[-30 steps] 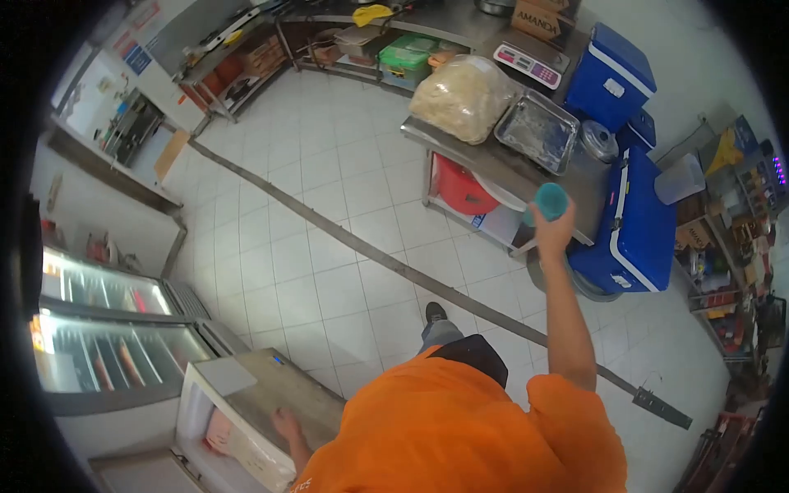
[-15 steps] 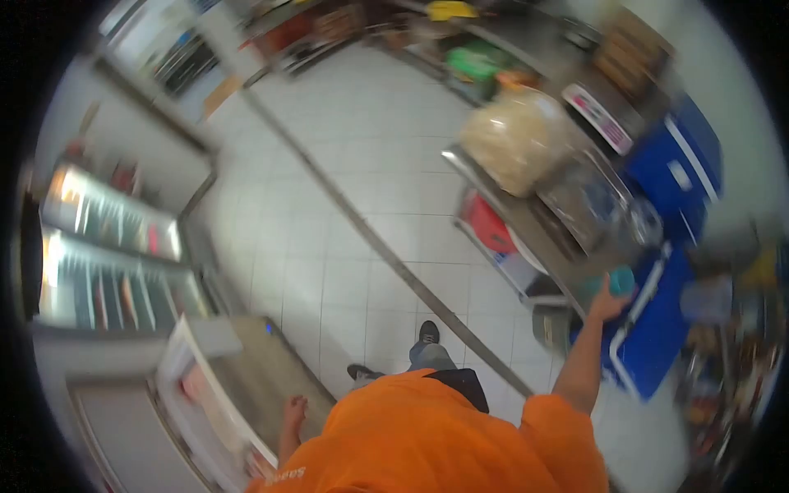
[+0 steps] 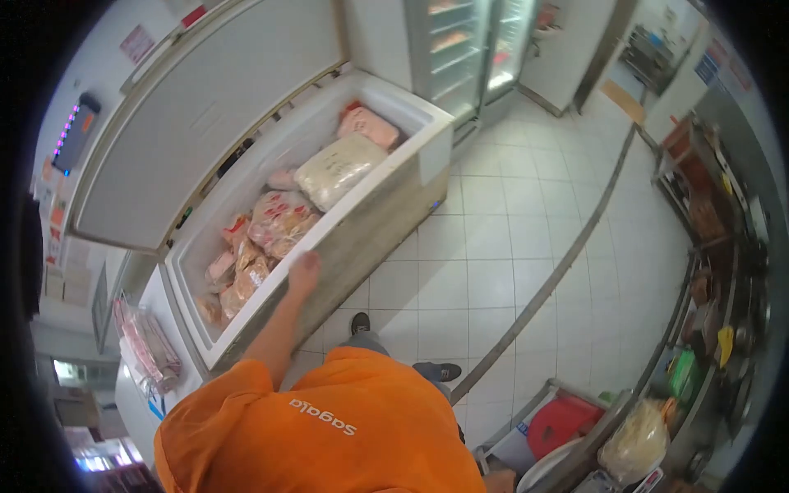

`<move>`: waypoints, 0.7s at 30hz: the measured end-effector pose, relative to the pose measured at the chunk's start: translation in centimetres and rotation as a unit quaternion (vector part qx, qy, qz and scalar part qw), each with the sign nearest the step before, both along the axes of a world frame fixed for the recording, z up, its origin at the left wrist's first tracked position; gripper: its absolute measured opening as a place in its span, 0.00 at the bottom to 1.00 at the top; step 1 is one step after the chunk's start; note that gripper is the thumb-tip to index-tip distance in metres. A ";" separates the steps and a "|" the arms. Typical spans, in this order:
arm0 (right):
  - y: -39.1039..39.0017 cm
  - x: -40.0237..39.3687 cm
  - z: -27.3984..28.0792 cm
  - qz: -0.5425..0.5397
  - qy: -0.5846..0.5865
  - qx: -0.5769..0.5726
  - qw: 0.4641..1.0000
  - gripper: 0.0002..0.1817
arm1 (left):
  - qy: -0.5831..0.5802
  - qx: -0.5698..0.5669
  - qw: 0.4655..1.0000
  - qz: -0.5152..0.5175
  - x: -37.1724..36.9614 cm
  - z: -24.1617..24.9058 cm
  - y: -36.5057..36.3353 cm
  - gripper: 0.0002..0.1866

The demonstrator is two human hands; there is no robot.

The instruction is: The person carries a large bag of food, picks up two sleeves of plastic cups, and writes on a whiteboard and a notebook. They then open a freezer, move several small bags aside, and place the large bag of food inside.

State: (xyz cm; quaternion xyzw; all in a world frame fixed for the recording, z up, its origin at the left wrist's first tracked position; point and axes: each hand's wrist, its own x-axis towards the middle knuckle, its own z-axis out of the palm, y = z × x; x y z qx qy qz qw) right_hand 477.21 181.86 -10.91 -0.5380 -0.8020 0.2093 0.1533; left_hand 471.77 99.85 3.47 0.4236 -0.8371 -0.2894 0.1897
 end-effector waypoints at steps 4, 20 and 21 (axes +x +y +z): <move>-8.6 -9.5 -2.3 0.222 0.021 -0.102 0.969 0.16 | 0.153 -0.156 0.968 0.121 0.3 13.3 -19.1 0.25; -31.0 -8.8 6.9 0.285 -0.147 -0.342 0.883 0.24 | -0.211 -0.459 0.805 0.310 20.4 50.5 -66.2 0.51; -31.1 -8.7 6.8 0.285 -0.144 -0.344 0.883 0.24 | -0.218 -0.456 0.802 0.319 19.8 50.5 -64.5 0.51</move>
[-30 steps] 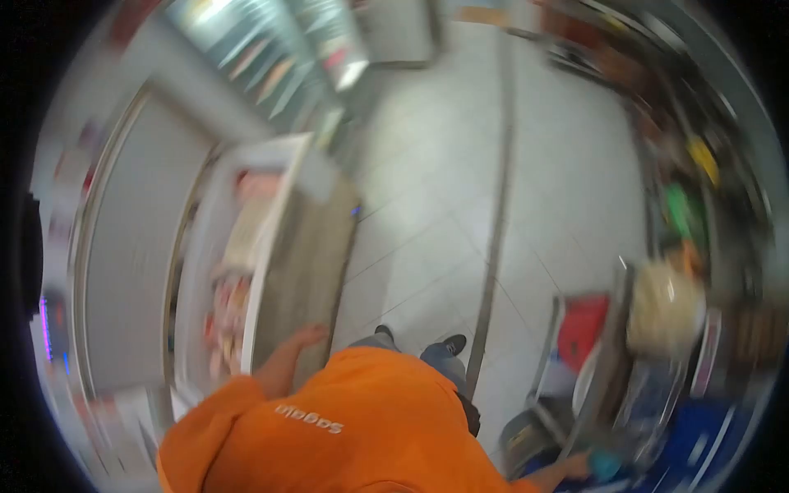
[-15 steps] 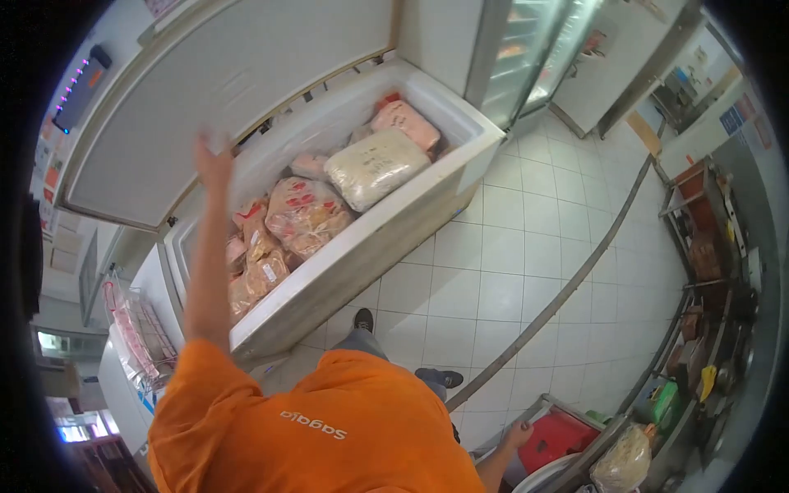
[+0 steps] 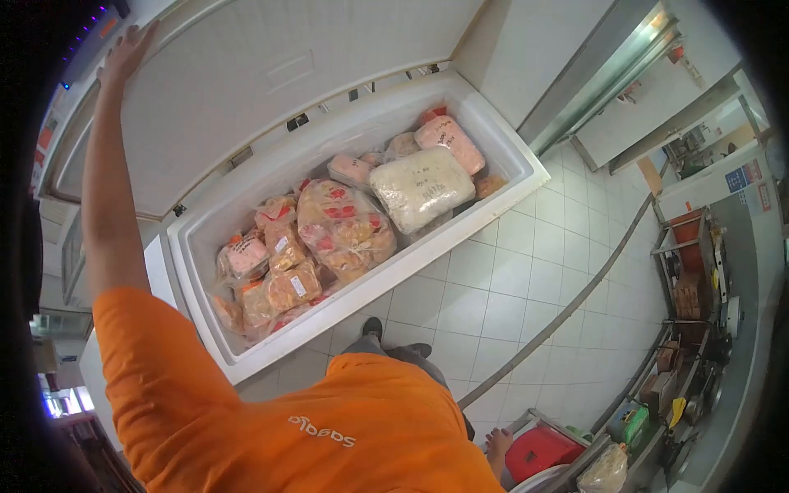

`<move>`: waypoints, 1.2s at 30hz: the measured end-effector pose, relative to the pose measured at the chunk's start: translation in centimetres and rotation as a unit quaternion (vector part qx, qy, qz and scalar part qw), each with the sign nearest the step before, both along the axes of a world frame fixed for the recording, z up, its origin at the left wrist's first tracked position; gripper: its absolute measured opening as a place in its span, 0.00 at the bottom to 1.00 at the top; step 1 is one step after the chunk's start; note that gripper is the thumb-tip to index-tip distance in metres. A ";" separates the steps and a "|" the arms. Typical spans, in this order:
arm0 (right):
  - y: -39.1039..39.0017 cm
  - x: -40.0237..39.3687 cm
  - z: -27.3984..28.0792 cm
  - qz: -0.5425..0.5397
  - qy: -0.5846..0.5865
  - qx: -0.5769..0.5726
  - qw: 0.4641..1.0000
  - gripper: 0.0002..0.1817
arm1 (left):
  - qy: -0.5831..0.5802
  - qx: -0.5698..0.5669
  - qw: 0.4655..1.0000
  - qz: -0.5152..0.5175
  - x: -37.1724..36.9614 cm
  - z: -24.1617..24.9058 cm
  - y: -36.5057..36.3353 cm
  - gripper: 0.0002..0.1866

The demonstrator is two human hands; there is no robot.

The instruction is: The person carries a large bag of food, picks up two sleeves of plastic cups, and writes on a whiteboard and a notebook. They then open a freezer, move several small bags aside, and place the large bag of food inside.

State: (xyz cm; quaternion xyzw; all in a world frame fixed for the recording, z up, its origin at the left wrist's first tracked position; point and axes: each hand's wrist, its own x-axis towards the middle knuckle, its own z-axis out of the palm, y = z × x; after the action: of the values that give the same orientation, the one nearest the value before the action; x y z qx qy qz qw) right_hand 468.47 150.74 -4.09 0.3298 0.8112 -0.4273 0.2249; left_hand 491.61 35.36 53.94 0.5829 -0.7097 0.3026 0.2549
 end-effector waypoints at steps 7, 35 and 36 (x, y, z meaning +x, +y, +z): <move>-1.7 -6.2 -2.9 0.052 -0.041 -0.080 0.995 0.20 | -0.002 -0.065 0.997 -0.031 -0.3 -4.2 17.5 0.37; -38.2 19.0 -6.4 0.917 -0.075 0.050 0.389 0.17 | 0.219 0.815 0.516 0.144 50.9 -42.8 114.6 0.35; -37.5 23.0 -6.5 0.925 -0.110 0.076 0.356 0.18 | 0.272 0.751 0.553 0.238 52.8 -39.9 116.8 0.36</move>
State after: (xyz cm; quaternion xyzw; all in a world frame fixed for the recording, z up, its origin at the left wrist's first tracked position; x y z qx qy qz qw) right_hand 491.48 113.23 -10.57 -0.5689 0.6016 0.1534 0.5394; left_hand 544.45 152.12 14.08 0.7648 -0.4115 -0.4634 -0.1760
